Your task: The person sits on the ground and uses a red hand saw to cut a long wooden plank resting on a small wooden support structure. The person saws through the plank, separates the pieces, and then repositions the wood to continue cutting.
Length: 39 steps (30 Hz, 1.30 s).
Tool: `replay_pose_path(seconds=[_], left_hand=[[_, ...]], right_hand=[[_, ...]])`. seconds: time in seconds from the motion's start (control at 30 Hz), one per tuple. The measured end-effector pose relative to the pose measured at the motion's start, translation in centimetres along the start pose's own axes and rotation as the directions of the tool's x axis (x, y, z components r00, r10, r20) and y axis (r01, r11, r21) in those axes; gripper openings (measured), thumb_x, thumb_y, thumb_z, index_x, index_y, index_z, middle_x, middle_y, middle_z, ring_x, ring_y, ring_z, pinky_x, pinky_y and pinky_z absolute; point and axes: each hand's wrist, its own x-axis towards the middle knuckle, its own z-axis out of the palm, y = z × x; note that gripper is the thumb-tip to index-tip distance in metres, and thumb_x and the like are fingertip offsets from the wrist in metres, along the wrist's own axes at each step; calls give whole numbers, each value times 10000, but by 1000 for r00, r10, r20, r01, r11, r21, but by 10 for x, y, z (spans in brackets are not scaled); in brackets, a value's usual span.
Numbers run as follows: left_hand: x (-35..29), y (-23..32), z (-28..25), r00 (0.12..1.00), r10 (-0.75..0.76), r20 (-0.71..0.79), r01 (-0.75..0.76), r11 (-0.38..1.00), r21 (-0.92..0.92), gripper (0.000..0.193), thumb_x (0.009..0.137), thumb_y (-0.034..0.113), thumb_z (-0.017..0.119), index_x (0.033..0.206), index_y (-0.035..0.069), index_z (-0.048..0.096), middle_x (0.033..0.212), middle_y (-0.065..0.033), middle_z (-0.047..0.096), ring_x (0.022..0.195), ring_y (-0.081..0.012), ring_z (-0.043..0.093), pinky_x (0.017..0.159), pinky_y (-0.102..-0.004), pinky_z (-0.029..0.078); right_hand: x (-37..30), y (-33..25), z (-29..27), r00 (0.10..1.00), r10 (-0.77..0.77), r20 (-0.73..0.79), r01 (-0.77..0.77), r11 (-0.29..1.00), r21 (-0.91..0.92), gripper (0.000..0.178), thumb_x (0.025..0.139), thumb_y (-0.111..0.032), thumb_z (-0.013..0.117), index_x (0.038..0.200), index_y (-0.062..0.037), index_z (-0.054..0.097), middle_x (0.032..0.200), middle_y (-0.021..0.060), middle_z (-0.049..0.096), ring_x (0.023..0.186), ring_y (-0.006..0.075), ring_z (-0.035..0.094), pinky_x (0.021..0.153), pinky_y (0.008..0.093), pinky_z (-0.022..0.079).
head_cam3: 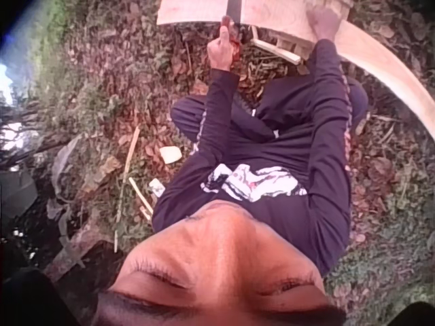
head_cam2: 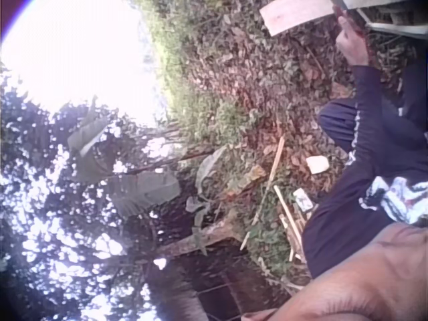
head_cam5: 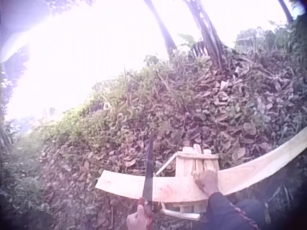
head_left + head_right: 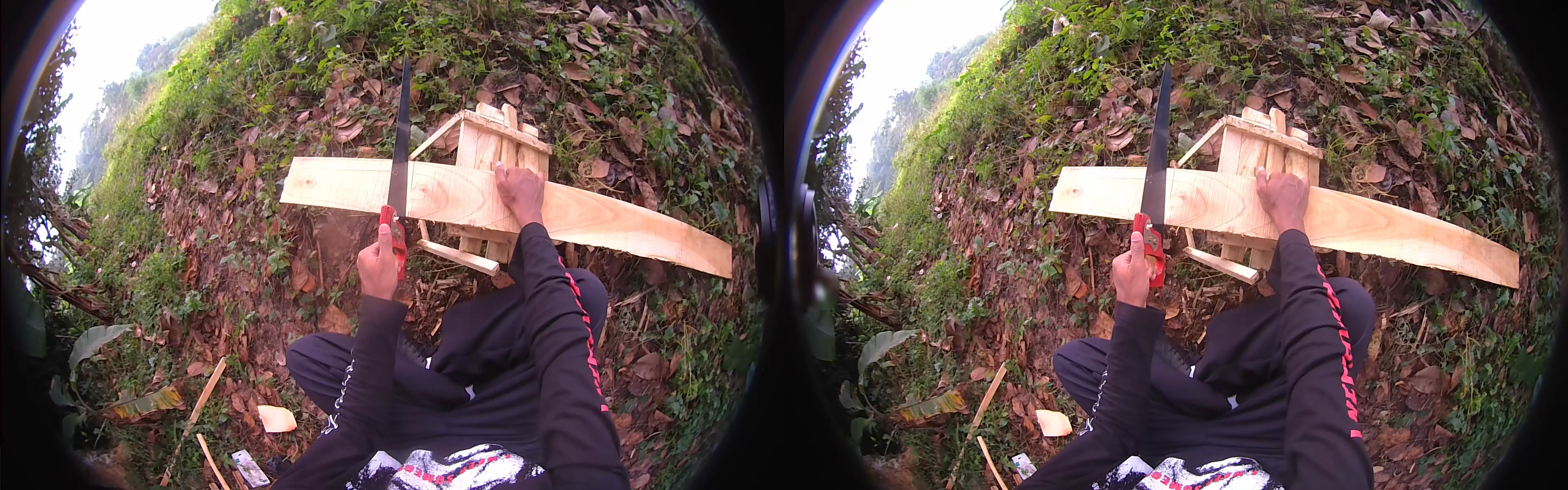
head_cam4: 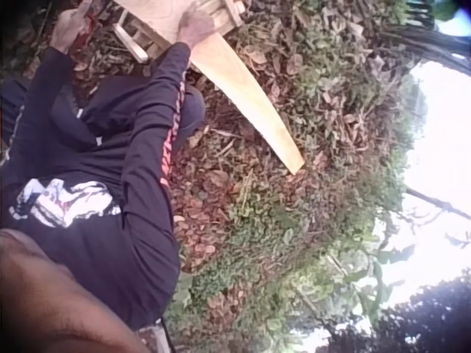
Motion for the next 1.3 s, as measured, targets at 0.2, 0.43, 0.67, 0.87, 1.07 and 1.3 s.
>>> replay_pose_path(seconds=[0.2, 0.43, 0.67, 0.87, 1.07, 1.3], left_hand=[[0, -4, 1, 1000, -20, 10, 20, 1000, -24, 691, 967, 563, 490, 565, 3, 547, 497, 17, 453, 470, -62, 405, 432, -282, 316], [3, -13, 0, 1000, -21, 8, 21, 998, 63, 696, 969, 563, 485, 567, -2, 544, 487, 9, 452, 467, -70, 414, 438, -287, 328], [-27, -27, -15, 994, -104, 16, 101, 982, 163, 687, 977, 543, 481, 592, -20, 567, 489, -4, 464, 491, -86, 431, 478, -306, 359], [-29, -29, -17, 996, -85, -39, 91, 977, 194, 720, 972, 559, 473, 597, -45, 591, 499, -41, 496, 489, -115, 451, 494, -335, 379], [1, -29, -13, 997, -71, -30, 77, 955, 287, 718, 956, 580, 476, 653, -58, 606, 518, -146, 484, 514, -232, 486, 548, -404, 392], [-85, -54, -43, 986, -160, -42, 165, 949, 267, 658, 976, 518, 485, 676, -55, 607, 537, -117, 526, 533, -183, 510, 545, -374, 402]], right_hand=[[2, 1, 3, 1000, 7, 14, -7, 1000, -10, 612, 941, -455, 379, 776, 20, 727, 815, 248, 684, 816, 374, 650, 892, 470, 393], [9, -2, 12, 1000, 15, 17, -15, 1000, 27, 619, 942, -458, 370, 778, 22, 724, 822, 252, 683, 819, 377, 649, 904, 469, 387], [20, 7, 22, 1000, 23, 14, -23, 999, 24, 617, 944, -457, 370, 792, 26, 723, 822, 260, 683, 807, 379, 652, 908, 476, 389], [6, -10, 14, 1000, -2, -15, 2, 1000, 19, 600, 944, -443, 393, 749, 19, 722, 788, 254, 681, 780, 378, 659, 931, 482, 388], [7, -13, 19, 1000, 4, 31, -5, 999, 31, 598, 940, -449, 399, 768, 20, 727, 815, 262, 683, 799, 381, 665, 945, 485, 388], [19, -6, 23, 996, 31, 79, -29, 999, -21, 605, 937, -457, 386, 835, 26, 734, 877, 266, 688, 869, 385, 664, 952, 474, 389]])
